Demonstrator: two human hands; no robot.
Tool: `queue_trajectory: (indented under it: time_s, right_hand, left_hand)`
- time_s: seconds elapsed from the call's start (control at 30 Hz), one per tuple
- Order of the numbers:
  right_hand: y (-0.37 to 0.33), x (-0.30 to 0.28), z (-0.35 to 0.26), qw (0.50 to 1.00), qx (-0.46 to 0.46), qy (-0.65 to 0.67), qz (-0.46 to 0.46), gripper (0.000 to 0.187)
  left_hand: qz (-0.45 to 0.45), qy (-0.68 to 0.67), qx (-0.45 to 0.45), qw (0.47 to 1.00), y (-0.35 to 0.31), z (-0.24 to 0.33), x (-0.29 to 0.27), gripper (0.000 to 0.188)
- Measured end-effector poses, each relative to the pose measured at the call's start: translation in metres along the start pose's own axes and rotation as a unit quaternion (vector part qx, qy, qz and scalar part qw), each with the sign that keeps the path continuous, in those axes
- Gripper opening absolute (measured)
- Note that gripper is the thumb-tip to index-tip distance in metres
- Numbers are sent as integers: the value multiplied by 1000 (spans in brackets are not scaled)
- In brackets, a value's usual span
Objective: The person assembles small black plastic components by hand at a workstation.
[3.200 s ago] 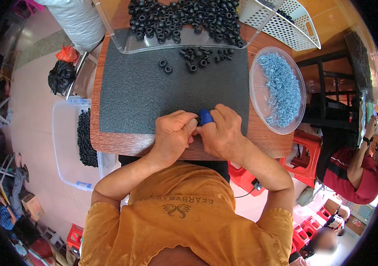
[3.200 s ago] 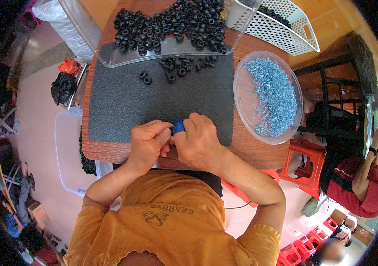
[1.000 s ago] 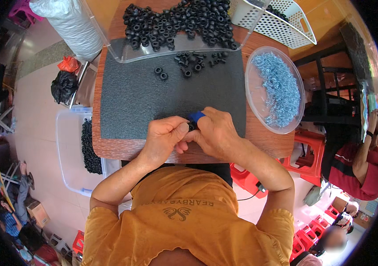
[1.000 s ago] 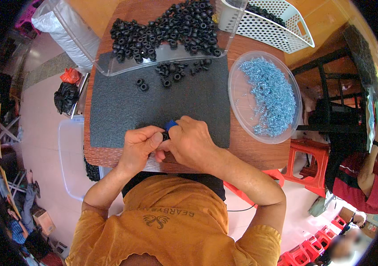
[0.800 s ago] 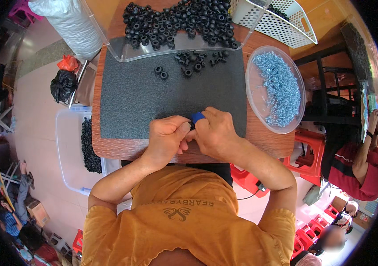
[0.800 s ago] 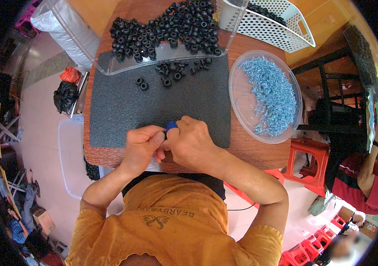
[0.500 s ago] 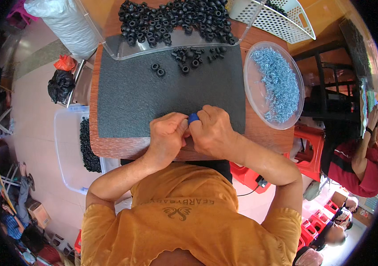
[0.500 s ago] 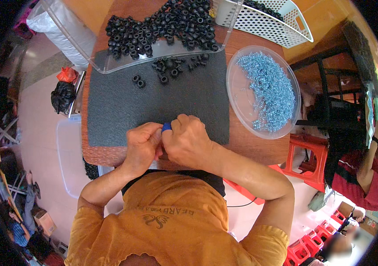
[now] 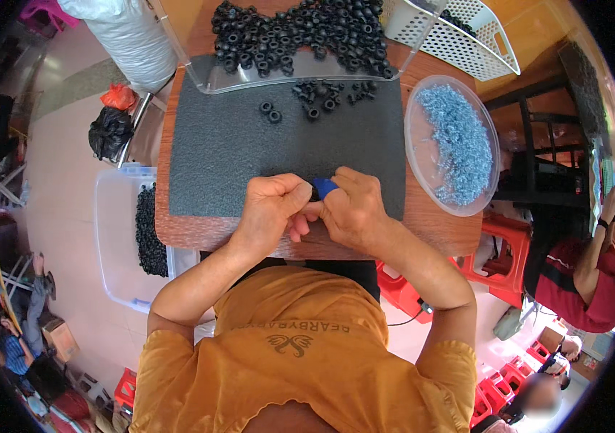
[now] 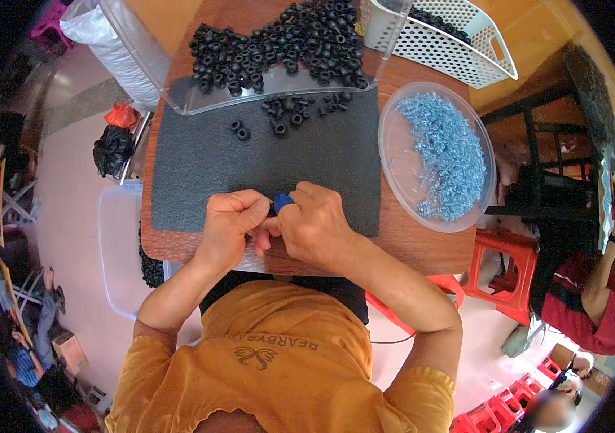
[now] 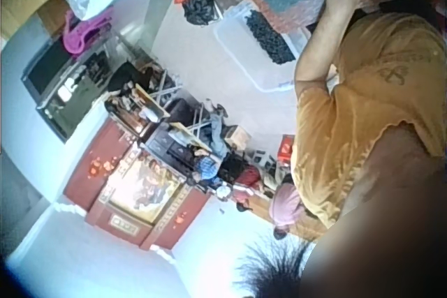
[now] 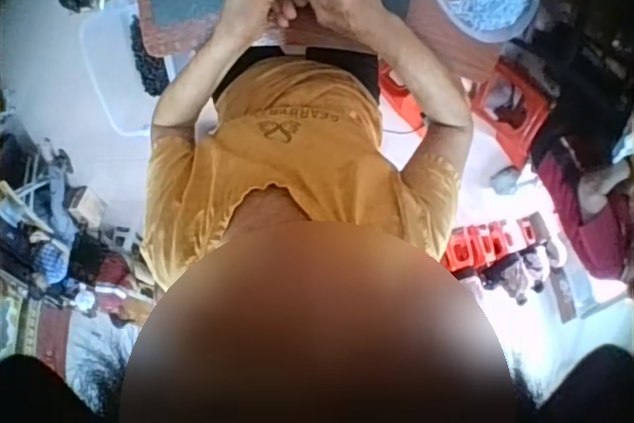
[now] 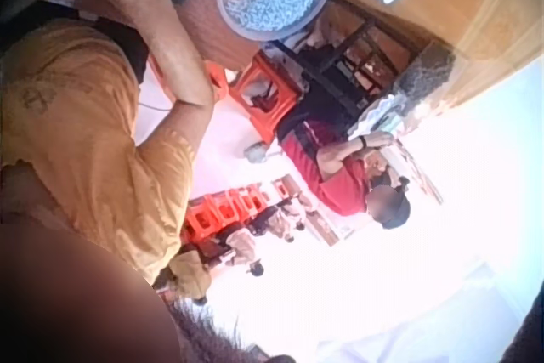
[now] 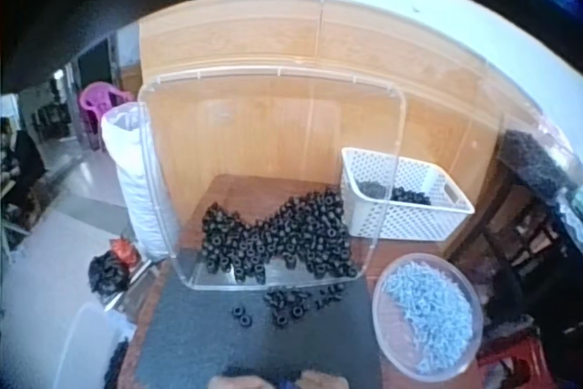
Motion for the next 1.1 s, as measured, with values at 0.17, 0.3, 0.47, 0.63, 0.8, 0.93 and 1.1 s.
queue_trajectory:
  time_s: [0.17, 0.3, 0.47, 0.63, 0.8, 0.93, 1.1]
  right_hand:
    - [2, 0, 1, 1000, 1, 17, 13, 29]
    - [1, 2, 4, 1000, 3, 21, 16, 29]
    - [2, -4, 4, 998, 29, 40, 30, 33]
    - [13, -52, 18, 990, 140, -6, 27, 20]
    - [50, -124, 55, 913, 382, 85, 114, 22]
    - [96, -171, 110, 914, 364, -3, 180, 26]
    - [141, -216, 175, 865, 304, -371, 149, 40]
  left_hand:
    - [-1, -34, -21, 999, 3, 0, -1, 29]
    - [4, -42, -19, 999, 4, 5, -1, 27]
    - [-1, -27, -4, 1000, 1, 9, 1, 27]
    - [76, 123, 124, 982, 3, 17, -16, 15]
    - [157, 456, 392, 783, 19, 55, -31, 23]
    - [120, 591, 464, 649, 40, 60, -27, 26]
    - [61, 654, 471, 589, 55, 50, -22, 22]
Point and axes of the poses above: each hand's wrist, its own y-axis towards the middle knuckle, its own x-axis out of the palm, z = x × y, the point moved 2 cm from there along y, towards the middle knuckle, and after that the axes turned 5 degrees about x, right-handed, at the moved point
